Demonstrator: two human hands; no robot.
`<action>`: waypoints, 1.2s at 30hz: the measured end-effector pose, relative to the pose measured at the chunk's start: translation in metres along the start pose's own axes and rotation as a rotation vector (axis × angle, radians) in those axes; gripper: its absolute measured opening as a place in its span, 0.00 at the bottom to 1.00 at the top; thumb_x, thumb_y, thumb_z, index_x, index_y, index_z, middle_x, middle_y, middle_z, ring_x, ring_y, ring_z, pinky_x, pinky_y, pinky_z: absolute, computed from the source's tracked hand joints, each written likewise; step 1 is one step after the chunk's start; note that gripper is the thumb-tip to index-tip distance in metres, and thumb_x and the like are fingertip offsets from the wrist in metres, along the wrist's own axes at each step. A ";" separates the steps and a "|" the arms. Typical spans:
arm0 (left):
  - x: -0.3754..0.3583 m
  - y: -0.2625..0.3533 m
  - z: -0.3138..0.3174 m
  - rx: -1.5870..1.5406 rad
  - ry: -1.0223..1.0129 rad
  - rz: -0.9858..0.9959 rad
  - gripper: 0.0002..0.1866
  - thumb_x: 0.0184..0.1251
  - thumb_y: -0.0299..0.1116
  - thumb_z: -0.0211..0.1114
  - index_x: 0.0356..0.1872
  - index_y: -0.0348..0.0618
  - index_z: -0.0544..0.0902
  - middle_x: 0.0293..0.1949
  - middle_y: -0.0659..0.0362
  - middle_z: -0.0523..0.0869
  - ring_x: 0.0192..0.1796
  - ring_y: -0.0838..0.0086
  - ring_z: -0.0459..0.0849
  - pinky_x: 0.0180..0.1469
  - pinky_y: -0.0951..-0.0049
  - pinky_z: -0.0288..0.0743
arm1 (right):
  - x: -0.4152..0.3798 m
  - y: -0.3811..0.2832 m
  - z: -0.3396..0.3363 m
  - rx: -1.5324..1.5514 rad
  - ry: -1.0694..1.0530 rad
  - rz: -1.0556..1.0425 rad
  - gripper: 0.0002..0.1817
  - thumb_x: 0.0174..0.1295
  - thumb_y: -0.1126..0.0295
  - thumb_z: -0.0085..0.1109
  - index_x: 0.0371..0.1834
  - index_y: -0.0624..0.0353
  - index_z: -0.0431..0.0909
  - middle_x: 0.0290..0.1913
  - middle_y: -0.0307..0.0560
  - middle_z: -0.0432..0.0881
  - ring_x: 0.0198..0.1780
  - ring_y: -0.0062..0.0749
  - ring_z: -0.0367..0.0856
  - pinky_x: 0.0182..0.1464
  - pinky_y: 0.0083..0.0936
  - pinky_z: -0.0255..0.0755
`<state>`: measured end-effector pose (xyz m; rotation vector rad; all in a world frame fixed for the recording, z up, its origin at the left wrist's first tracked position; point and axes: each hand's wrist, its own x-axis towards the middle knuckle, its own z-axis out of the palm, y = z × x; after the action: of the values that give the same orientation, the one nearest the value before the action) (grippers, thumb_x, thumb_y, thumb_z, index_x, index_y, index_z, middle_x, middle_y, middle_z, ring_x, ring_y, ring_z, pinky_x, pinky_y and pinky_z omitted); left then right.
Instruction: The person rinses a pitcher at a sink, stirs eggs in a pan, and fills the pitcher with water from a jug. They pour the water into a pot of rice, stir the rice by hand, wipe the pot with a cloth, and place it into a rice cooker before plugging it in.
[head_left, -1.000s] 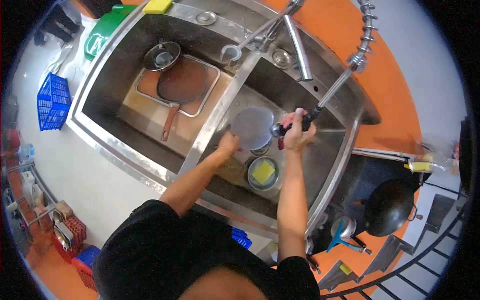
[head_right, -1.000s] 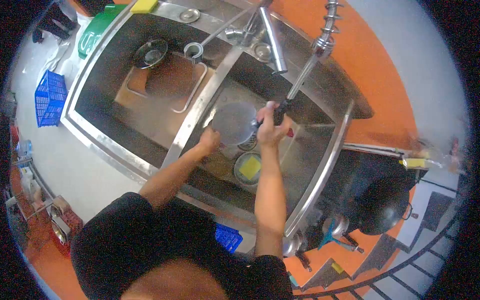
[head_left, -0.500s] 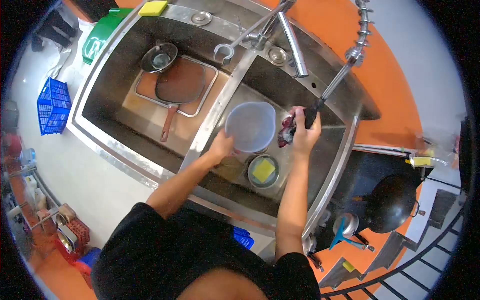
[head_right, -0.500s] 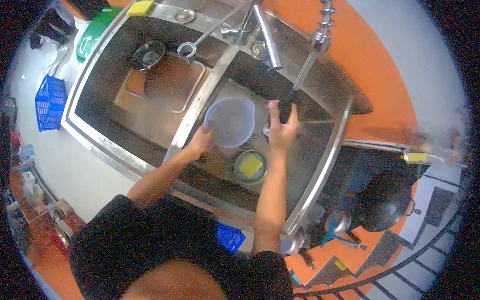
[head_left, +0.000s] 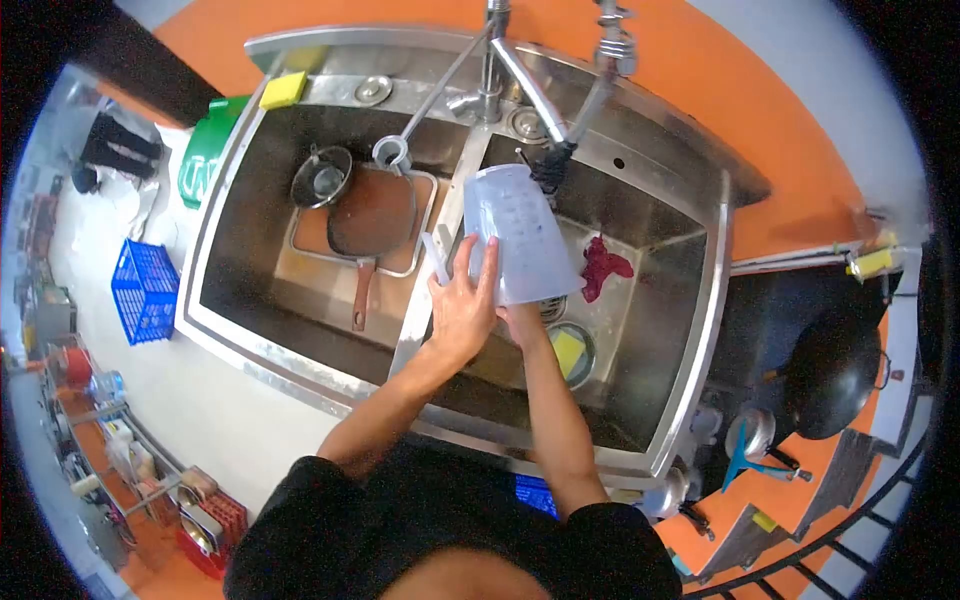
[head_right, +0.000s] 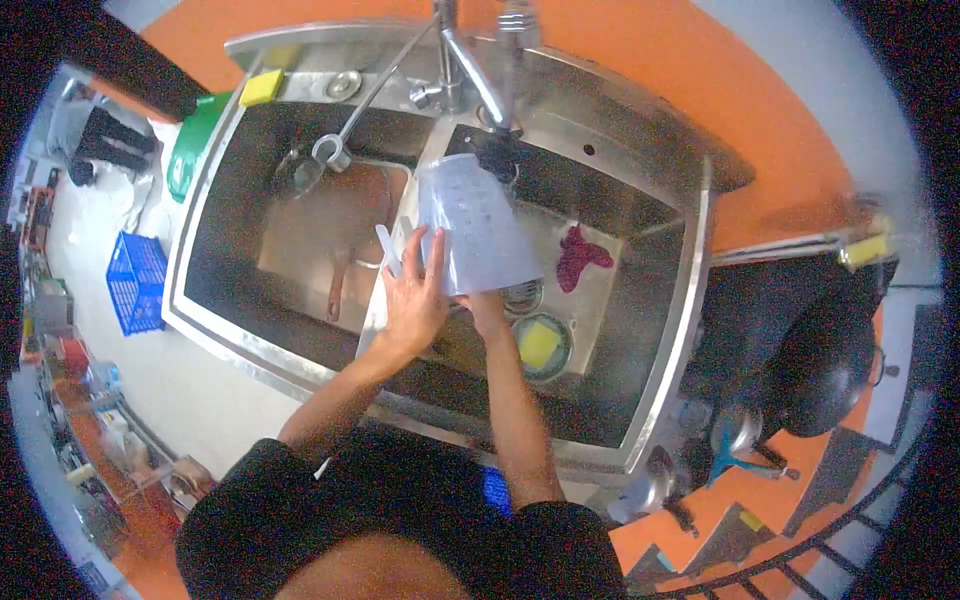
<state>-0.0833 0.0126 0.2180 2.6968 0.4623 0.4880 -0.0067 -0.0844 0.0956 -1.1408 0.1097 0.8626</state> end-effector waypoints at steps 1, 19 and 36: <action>0.003 -0.006 0.003 0.010 0.001 0.022 0.42 0.52 0.25 0.63 0.71 0.51 0.55 0.65 0.42 0.61 0.48 0.56 0.79 0.50 0.43 0.64 | 0.004 -0.005 0.005 0.149 -0.055 -0.004 0.36 0.62 0.53 0.56 0.70 0.53 0.55 0.67 0.42 0.63 0.67 0.35 0.62 0.64 0.34 0.62; 0.009 -0.042 -0.005 0.170 0.255 0.222 0.33 0.53 0.23 0.58 0.65 0.50 0.67 0.65 0.47 0.66 0.42 0.66 0.78 0.51 0.47 0.62 | 0.072 -0.027 -0.117 -0.166 0.275 -0.106 0.22 0.61 0.64 0.57 0.59 0.54 0.70 0.52 0.42 0.76 0.51 0.25 0.75 0.48 0.24 0.70; -0.032 -0.034 -0.010 0.227 -0.082 0.470 0.34 0.57 0.30 0.57 0.69 0.55 0.62 0.72 0.56 0.57 0.28 0.74 0.75 0.47 0.43 0.66 | 0.028 -0.190 0.046 -0.632 0.253 -0.901 0.16 0.51 0.76 0.63 0.44 0.61 0.76 0.39 0.42 0.83 0.38 0.24 0.81 0.43 0.22 0.73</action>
<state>-0.1244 0.0330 0.2043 3.0356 -0.1594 0.4669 0.1199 -0.0574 0.2446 -1.6774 -0.4760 -0.0809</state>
